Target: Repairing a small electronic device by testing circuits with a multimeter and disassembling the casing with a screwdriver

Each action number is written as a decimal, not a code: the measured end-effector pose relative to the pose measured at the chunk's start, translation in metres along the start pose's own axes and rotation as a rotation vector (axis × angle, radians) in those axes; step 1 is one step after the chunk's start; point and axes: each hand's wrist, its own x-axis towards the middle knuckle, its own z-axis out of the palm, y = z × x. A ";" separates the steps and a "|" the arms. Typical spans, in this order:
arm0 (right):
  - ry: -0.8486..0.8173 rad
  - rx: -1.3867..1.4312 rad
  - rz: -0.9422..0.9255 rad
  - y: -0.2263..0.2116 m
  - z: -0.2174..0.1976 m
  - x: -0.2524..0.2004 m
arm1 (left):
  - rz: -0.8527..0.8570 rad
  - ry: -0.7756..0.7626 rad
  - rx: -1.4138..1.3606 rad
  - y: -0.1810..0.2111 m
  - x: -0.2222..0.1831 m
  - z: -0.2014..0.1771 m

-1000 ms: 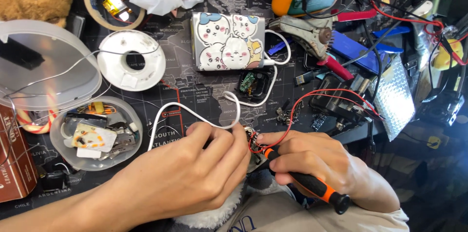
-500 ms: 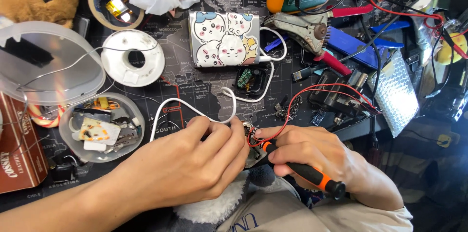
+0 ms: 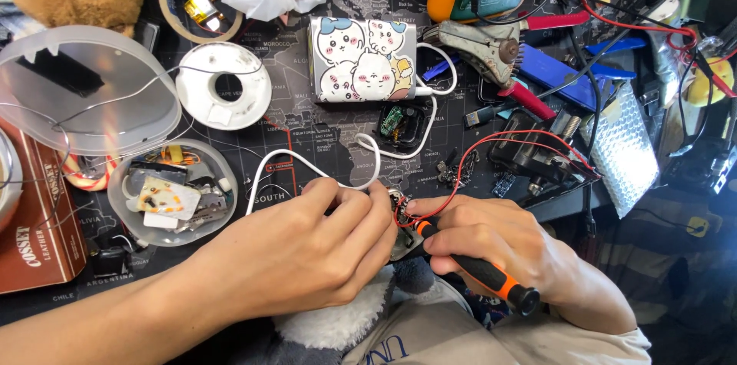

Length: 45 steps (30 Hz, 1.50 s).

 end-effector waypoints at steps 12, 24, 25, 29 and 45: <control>0.053 -0.017 0.053 0.005 0.006 -0.019 | 0.025 0.003 0.029 0.001 0.002 -0.001; 0.033 -0.049 0.105 -0.001 0.005 -0.019 | 0.022 0.014 0.040 0.002 0.000 -0.001; 0.045 -0.058 0.103 0.000 0.006 -0.019 | 0.021 0.014 0.037 0.002 0.000 -0.001; 0.038 -0.066 0.115 -0.001 0.006 -0.018 | 0.016 0.017 0.042 0.002 0.000 -0.001; 0.021 -0.057 0.099 -0.001 0.004 -0.021 | 0.021 0.024 0.031 0.002 0.001 -0.002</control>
